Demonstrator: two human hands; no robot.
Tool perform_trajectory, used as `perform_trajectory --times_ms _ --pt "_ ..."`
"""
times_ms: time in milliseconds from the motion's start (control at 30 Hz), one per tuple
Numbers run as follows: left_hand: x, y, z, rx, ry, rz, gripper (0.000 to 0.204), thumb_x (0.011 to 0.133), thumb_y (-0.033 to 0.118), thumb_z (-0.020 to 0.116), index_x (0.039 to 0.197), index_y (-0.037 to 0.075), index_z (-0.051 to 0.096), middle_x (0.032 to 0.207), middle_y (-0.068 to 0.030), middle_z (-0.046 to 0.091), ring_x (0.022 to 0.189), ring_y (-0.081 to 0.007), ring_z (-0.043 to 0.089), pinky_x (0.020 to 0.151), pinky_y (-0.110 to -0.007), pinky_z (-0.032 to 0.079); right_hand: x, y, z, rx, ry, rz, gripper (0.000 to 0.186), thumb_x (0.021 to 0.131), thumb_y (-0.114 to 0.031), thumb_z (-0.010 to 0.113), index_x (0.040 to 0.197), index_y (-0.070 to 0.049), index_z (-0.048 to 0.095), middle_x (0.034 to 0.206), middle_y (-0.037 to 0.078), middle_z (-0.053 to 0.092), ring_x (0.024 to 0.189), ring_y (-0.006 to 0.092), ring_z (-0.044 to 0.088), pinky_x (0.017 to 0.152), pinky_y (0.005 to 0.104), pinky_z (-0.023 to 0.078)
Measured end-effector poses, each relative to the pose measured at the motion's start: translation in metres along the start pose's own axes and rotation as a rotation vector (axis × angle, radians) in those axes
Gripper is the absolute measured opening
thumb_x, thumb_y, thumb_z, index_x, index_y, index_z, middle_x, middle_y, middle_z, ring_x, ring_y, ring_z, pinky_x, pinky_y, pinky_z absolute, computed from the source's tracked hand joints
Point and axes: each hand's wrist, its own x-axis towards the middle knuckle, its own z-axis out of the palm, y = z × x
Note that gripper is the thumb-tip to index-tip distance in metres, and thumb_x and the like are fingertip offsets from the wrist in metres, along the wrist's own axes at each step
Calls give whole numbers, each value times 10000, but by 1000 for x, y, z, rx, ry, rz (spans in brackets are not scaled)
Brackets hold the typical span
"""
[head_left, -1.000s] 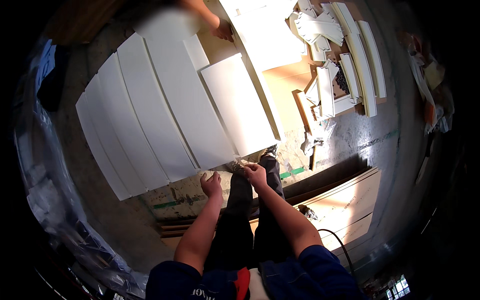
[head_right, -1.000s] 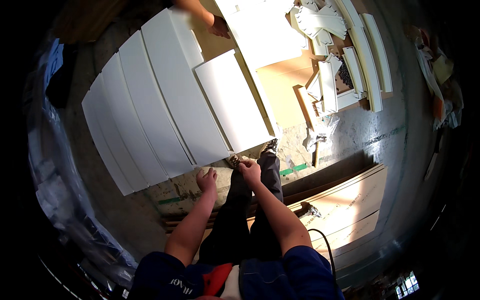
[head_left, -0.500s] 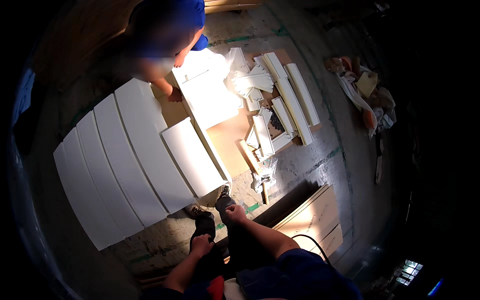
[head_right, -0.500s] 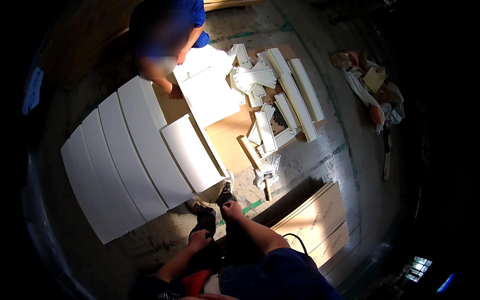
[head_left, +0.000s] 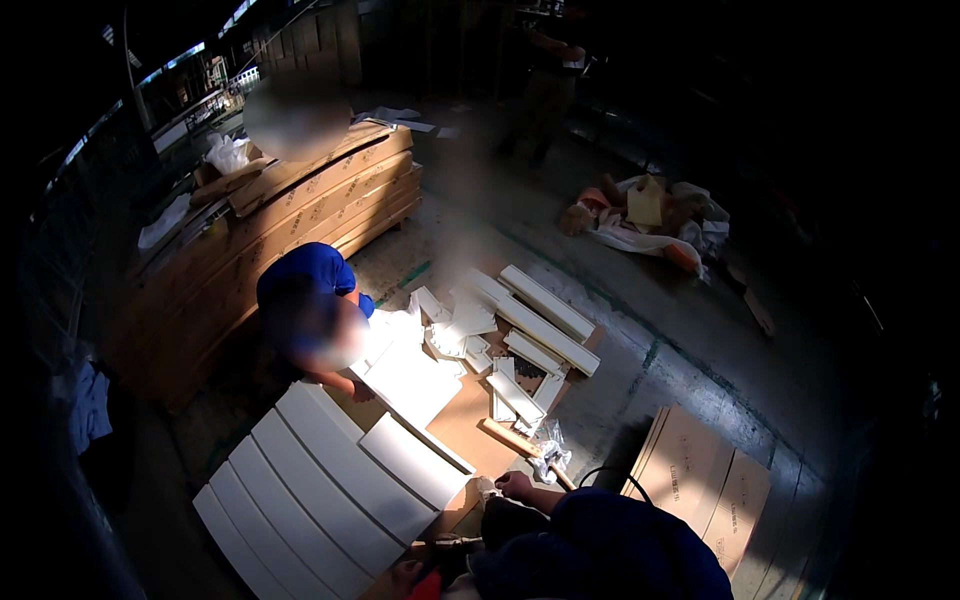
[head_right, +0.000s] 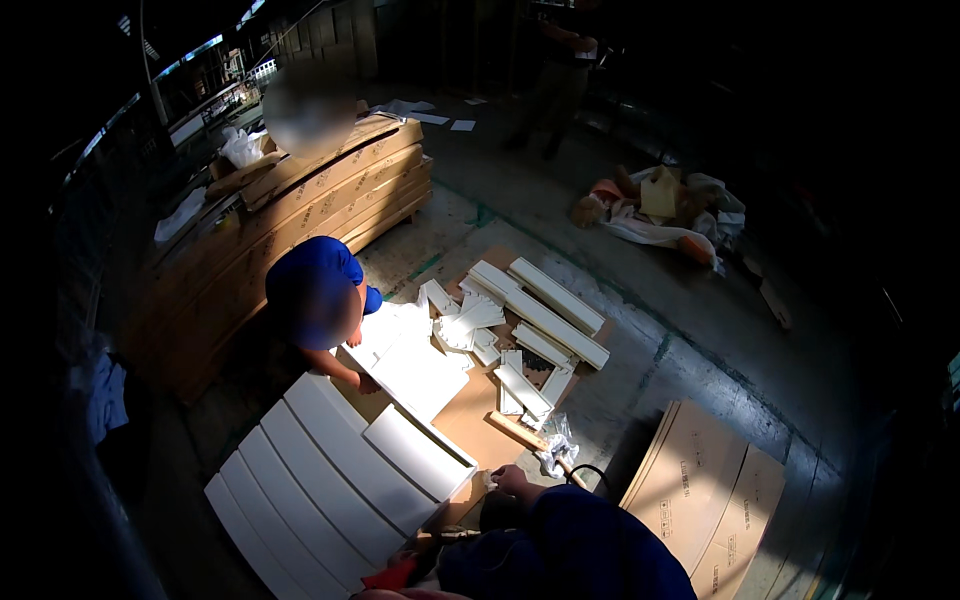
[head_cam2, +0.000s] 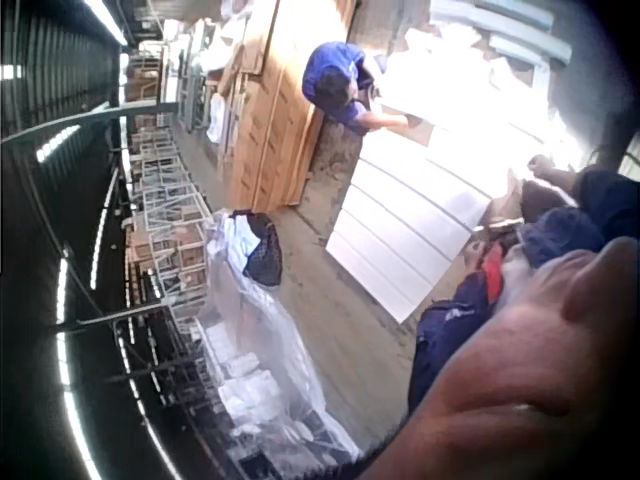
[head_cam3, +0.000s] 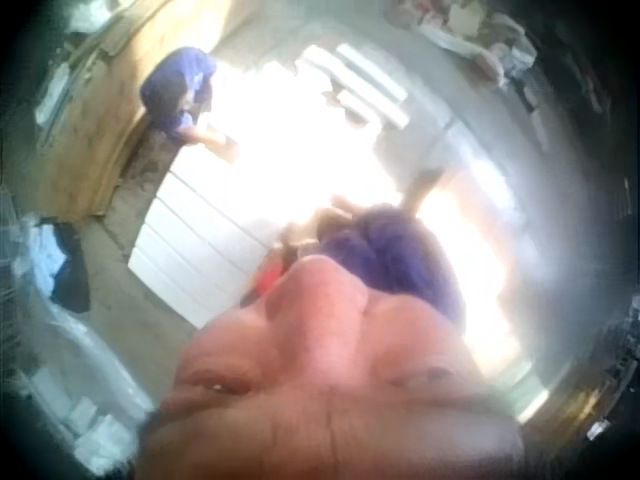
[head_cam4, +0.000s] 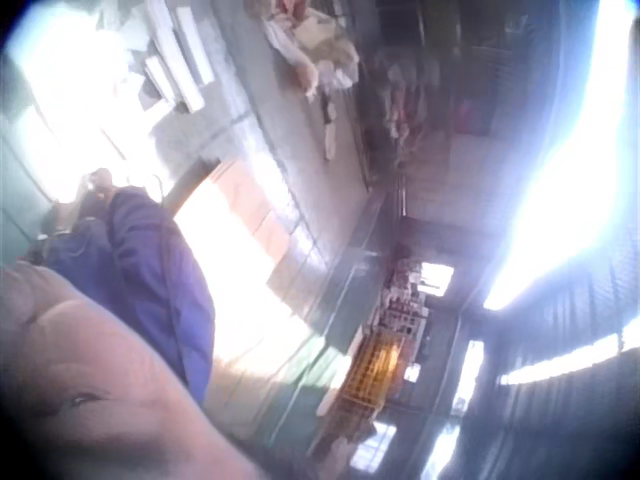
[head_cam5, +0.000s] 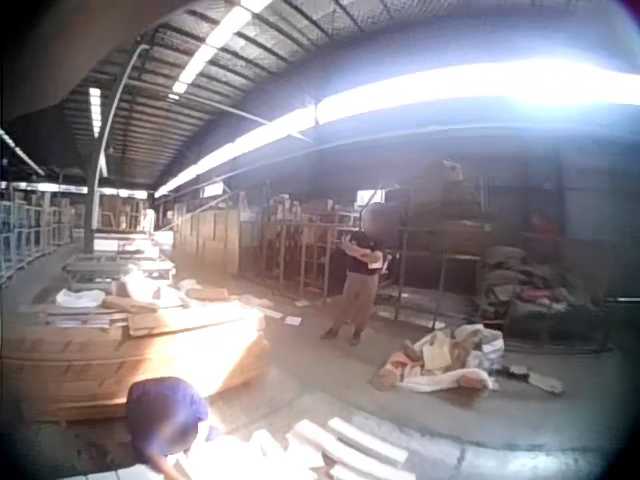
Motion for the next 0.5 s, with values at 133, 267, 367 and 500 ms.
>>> perform_trajectory --times_ms 133,267,367,500 --pt "-7 17 -23 -106 24 -136 291 892 280 684 1078 56 680 974 -128 715 843 -239 680 757 -345 528 -20 31 -32 187 19 46 250 880 -215 733 1038 -23 752 760 56 713 631 138 654 593 300 516" --pt "-17 28 -56 -244 82 -212 245 906 270 668 1030 60 680 936 -119 704 796 -221 660 711 -343 514 -46 65 -68 -20 94 30 267 837 -273 742 1019 -80 762 758 99 719 644 236 678 629 378 529" --pt "-33 19 -73 -361 147 -282 216 916 263 656 994 63 680 907 -113 696 762 -208 646 677 -342 503 -59 85 -80 -95 90 61 264 816 -296 732 958 -75 755 777 109 720 688 264 678 664 399 527" --pt "-84 -48 -75 -571 267 -430 191 930 253 641 946 67 681 868 -104 685 715 -190 626 631 -340 488 -62 98 -65 -200 92 15 274 788 -326 719 876 -68 747 802 122 722 745 301 678 712 425 525"
